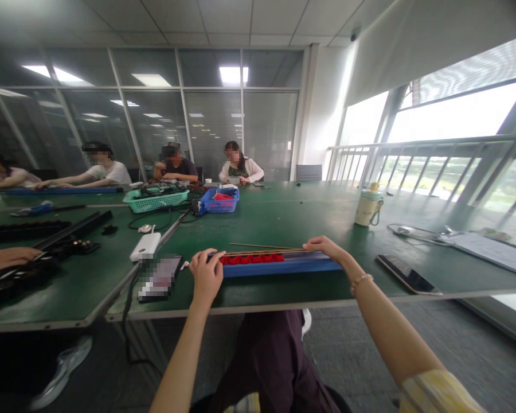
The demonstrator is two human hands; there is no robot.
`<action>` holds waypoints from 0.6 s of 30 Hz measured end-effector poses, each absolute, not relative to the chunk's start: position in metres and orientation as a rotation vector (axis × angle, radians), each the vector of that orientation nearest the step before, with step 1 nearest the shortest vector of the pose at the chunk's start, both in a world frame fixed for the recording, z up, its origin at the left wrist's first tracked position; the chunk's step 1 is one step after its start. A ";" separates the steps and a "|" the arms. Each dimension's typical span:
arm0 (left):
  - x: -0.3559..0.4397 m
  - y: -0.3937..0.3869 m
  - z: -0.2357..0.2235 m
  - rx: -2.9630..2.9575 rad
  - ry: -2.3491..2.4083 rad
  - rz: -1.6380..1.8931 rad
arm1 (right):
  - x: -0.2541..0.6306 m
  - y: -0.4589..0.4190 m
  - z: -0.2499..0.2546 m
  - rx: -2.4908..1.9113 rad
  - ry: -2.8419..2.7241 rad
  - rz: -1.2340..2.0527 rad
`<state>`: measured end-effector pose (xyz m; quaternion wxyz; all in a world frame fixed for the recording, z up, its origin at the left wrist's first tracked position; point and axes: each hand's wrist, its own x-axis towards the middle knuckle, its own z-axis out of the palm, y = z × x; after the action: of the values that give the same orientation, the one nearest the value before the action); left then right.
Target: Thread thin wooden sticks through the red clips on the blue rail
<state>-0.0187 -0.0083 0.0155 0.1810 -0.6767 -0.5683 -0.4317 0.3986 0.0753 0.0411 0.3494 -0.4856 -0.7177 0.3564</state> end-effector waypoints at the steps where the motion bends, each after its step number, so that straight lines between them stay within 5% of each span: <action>1: -0.019 -0.008 0.016 -1.909 -1.604 -1.220 | 0.398 0.075 0.041 -1.260 -1.853 0.922; 18: -0.019 -0.008 0.015 -1.899 -1.556 -1.236 | 0.406 0.087 0.025 -1.320 -1.733 0.650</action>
<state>-0.0186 -0.0079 0.0147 0.1953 -0.6777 -0.5552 -0.4409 0.4062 0.0873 0.0248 0.4205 -0.5267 -0.6917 0.2595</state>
